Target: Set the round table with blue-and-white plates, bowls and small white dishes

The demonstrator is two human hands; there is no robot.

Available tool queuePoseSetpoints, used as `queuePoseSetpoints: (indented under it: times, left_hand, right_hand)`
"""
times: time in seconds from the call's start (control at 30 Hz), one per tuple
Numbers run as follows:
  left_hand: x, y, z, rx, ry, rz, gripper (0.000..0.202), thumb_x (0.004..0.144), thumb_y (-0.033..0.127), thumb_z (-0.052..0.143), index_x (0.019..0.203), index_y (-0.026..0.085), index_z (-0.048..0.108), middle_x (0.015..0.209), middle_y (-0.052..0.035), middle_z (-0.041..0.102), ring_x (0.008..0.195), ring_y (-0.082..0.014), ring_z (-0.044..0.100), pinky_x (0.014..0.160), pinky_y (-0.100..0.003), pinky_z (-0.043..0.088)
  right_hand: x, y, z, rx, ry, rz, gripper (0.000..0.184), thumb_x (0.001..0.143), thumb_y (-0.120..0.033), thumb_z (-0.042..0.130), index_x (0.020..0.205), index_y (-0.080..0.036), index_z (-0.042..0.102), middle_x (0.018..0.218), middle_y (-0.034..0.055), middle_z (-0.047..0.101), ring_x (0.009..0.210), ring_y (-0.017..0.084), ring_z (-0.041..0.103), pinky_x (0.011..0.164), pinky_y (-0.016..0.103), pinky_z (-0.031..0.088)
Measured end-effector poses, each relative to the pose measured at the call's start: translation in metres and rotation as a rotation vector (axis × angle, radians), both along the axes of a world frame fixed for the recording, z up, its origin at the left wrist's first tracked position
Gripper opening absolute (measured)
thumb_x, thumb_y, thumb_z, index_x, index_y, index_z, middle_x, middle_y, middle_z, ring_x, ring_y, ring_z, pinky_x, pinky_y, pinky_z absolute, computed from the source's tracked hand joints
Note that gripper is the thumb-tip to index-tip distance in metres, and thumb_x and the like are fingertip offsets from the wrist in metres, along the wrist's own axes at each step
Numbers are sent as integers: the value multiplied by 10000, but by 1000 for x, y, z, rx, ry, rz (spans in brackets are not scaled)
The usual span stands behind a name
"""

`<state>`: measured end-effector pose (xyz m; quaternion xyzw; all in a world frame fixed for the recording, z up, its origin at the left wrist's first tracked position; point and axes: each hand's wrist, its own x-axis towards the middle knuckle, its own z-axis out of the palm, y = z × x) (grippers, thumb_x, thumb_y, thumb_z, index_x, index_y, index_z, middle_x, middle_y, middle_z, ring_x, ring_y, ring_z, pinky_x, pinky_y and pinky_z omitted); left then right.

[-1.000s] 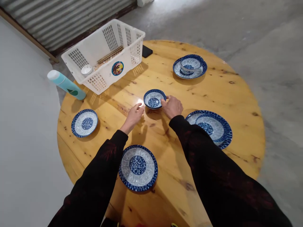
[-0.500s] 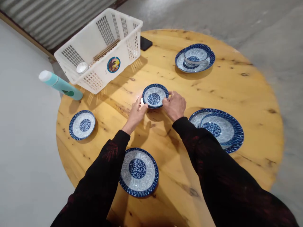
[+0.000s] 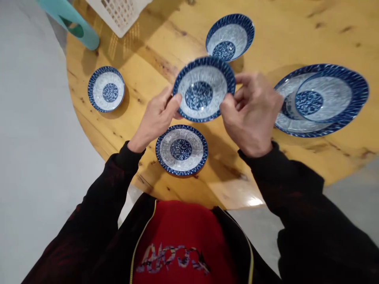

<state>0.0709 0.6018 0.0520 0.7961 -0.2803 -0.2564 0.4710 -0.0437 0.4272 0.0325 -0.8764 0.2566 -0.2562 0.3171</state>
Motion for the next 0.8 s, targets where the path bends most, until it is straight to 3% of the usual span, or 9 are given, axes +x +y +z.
queuePoseSetpoints:
  times: [0.13,0.27,0.47,0.8]
  left_hand:
    - [-25,39,-14,179,-29,-155,257,1046,328,418,842,218,529,675,15,633,758,-161,713,636,-240,474]
    - [-35,59,-27,260,-8,-285,244,1009,283,426,812,199,542,681,-2,682,788,-170,724,668,-238,480]
    - [-30,71,-40,285,-45,-426,203,943,206,463,801,182,605,700,-32,717,736,-177,686,691,-273,476]
    - [-24,77,-57,313,-198,-529,243,929,216,486,868,139,708,923,-148,768,841,-225,663,767,-320,444]
  right_hand:
    - [-44,41,-18,175,56,7,251,752,-246,584,976,-176,675,575,-60,543,489,126,509,562,282,422]
    - [-75,76,-32,272,139,-71,255,764,-305,583,981,-182,638,563,-66,532,475,135,500,536,286,411]
    - [-100,113,-49,354,196,-175,249,787,-321,582,1001,-195,588,582,-75,535,498,150,533,531,278,426]
    - [-110,142,-63,520,179,-276,288,739,-355,625,970,-213,528,537,-110,525,429,131,500,473,263,415]
